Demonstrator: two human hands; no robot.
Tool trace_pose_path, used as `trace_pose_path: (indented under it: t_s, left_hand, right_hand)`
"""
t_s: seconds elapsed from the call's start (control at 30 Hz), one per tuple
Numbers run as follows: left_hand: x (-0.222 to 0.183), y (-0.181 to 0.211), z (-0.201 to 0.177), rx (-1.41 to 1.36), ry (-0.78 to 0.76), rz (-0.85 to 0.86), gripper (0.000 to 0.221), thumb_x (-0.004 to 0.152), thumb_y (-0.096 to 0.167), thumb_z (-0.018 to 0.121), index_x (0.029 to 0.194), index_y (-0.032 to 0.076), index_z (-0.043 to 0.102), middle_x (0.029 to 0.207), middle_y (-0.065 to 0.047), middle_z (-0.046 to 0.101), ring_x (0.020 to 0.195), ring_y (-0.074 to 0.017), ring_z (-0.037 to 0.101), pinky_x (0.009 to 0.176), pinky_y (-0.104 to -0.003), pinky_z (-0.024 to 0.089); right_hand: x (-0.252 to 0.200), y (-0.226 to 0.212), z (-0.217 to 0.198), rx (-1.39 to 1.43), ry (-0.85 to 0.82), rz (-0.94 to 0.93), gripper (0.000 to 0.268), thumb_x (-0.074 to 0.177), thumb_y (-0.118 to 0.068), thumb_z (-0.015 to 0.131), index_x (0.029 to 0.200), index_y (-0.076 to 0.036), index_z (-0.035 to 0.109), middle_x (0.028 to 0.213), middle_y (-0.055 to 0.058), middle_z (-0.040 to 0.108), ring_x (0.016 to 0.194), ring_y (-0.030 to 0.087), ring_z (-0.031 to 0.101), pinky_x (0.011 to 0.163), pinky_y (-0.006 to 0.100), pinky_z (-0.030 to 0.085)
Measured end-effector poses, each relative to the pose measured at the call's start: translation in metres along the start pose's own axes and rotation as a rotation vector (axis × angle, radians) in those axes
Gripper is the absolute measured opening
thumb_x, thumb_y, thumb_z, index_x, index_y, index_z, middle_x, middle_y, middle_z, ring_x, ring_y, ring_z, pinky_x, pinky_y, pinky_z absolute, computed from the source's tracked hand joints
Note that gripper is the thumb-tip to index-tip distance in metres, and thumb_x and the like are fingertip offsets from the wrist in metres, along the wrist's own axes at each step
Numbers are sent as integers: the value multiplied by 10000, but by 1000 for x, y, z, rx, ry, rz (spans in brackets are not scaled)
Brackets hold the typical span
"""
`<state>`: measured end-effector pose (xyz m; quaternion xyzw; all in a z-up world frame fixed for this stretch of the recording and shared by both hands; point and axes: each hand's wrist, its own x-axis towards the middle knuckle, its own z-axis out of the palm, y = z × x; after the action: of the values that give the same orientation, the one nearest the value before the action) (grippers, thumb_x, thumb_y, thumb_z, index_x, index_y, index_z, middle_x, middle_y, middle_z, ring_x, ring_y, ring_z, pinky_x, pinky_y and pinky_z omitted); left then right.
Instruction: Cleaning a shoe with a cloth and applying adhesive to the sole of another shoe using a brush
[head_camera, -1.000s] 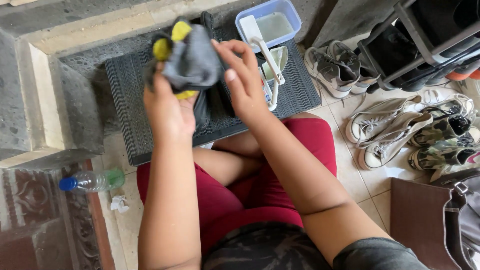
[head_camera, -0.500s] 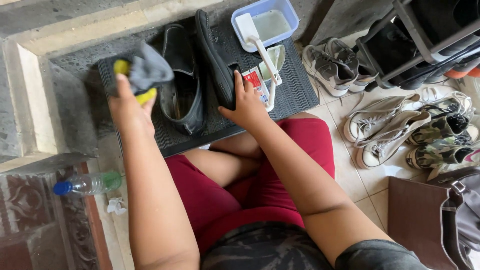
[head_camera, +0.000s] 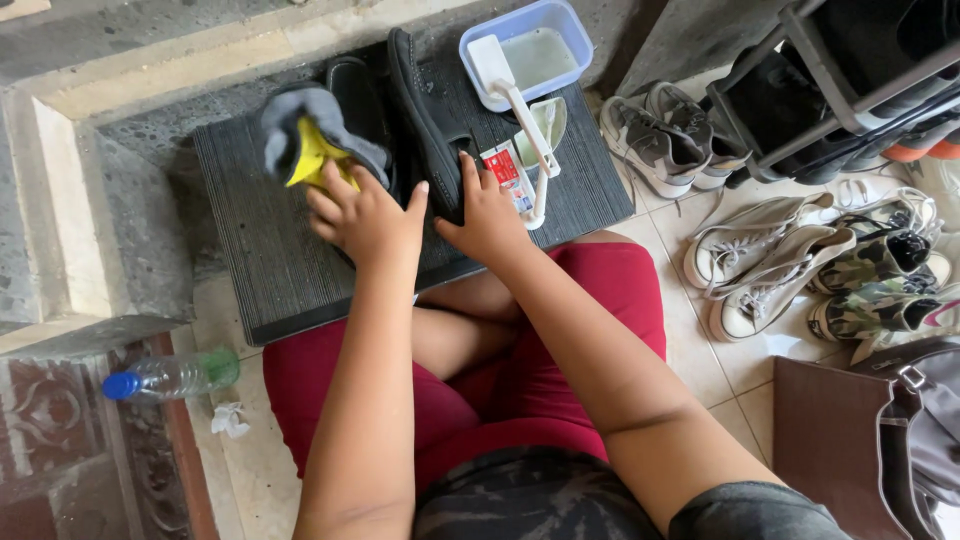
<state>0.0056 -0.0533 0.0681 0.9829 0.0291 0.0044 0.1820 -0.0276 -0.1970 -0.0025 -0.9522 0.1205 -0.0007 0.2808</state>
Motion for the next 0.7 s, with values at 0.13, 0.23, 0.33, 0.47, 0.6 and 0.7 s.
trace_pose_path:
  t_s: [0.13, 0.23, 0.33, 0.47, 0.6, 0.7]
  left_hand:
    - [17, -20, 2, 23, 28, -76, 950, 816, 520, 813, 1509, 89, 327, 1562, -95, 207, 1413, -425, 257, 1147, -618, 301]
    - [51, -60, 27, -155, 91, -98, 1127, 685, 474, 951, 1480, 38, 282, 1503, -193, 291, 1326, -478, 438, 1002, -656, 505]
    - [88, -106, 64, -353, 134, -100, 1094, 766, 505, 932, 1453, -44, 282, 1392, -278, 417, 1292, -506, 481, 998, -629, 508]
    - [102, -154, 97, -536, 223, -232, 762, 815, 538, 866, 1318, 86, 516, 1218, -137, 669, 1169, -348, 657, 925, -473, 565]
    - [61, -132, 34, -278, 213, -470, 732, 940, 453, 791, 1398, 25, 414, 1346, -218, 483, 1244, -449, 520, 892, -608, 572]
    - [54, -128, 13, -85, -36, -476, 594, 901, 566, 751, 1289, 167, 543, 1449, -138, 371, 1318, -403, 353, 984, -573, 396]
  right_hand:
    - [-6, 0, -9, 22, -3, -8, 1089, 806, -489, 758, 1627, -127, 140, 1366, 233, 499, 1220, 567, 561, 1036, 592, 523]
    - [-11, -1, -11, 76, 14, -18, 1071, 810, -486, 747, 1625, -115, 160, 1358, 246, 501, 1224, 581, 551, 1042, 593, 515]
    - [-8, 1, -6, 63, 29, -14, 1059, 808, -478, 746, 1622, -115, 174, 1352, 238, 507, 1215, 573, 559, 1038, 589, 520]
    - [-11, 0, -6, 75, 39, -18, 1055, 808, -472, 742, 1621, -111, 175, 1348, 246, 510, 1209, 583, 556, 1036, 591, 516]
    - [-8, 3, -5, 94, 57, -21, 1052, 796, -475, 738, 1623, -128, 189, 1341, 236, 518, 1209, 583, 557, 1035, 590, 514]
    - [-9, 3, -2, 82, 69, -21, 1040, 798, -471, 738, 1619, -128, 200, 1339, 238, 522, 1206, 583, 560, 1033, 587, 517]
